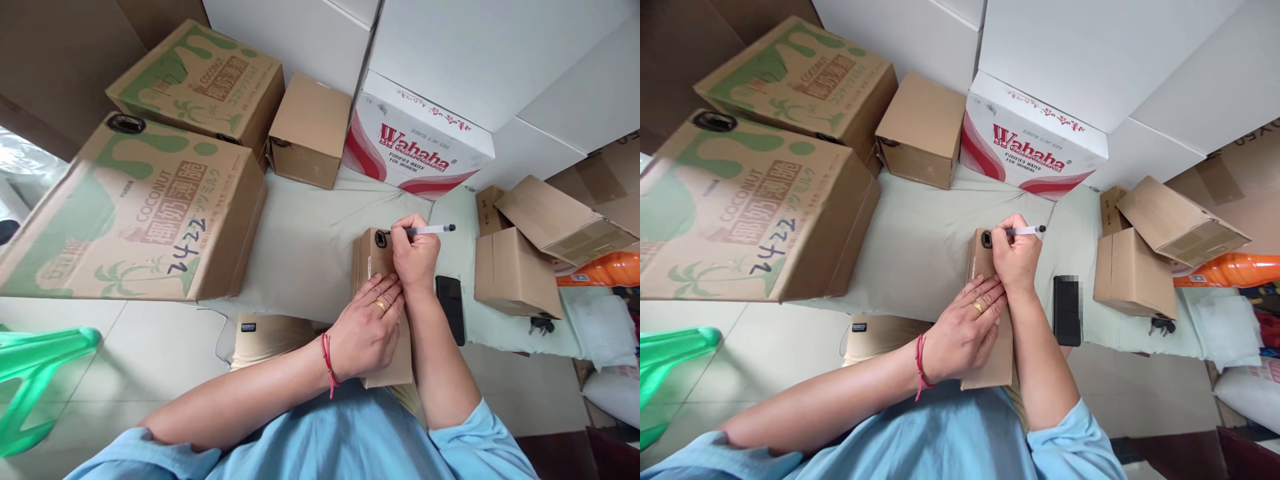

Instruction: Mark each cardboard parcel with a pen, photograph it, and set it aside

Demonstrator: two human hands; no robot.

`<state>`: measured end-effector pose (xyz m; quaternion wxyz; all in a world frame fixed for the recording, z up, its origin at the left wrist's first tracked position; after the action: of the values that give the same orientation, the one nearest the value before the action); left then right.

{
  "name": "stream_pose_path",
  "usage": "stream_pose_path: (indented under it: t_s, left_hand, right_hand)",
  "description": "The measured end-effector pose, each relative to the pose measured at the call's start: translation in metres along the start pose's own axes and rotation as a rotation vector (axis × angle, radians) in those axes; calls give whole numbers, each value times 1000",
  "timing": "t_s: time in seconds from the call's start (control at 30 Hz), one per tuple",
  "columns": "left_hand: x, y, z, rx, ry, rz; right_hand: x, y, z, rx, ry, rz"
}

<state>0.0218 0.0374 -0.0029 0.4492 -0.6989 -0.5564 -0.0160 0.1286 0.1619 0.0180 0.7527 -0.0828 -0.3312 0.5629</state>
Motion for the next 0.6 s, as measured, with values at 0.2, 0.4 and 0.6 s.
stream_pose_path:
  t_s: [0.2,0.4,0.6]
  left_hand:
    - [1,-2,0,-9,2,-7]
    - [-2,0,0,-10,1,44]
    - [4,-7,9,-45,44,42]
  right_hand:
    - [-4,2,3,32,-9,17]
    - [-30,-39,-12,128,-21,-45]
    - [-67,-101,-72,-598,42,215]
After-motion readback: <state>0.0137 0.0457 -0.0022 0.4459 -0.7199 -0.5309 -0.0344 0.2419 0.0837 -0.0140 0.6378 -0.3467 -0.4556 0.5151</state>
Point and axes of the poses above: each hand's wrist, its own x-axis towards the middle knuckle, its own y-axis out of the palm, z = x × y, the point moved 8 cm from there along x, towards the middle knuckle, and after that the axes turned 8 degrees about -y, right-handed, at the moved point
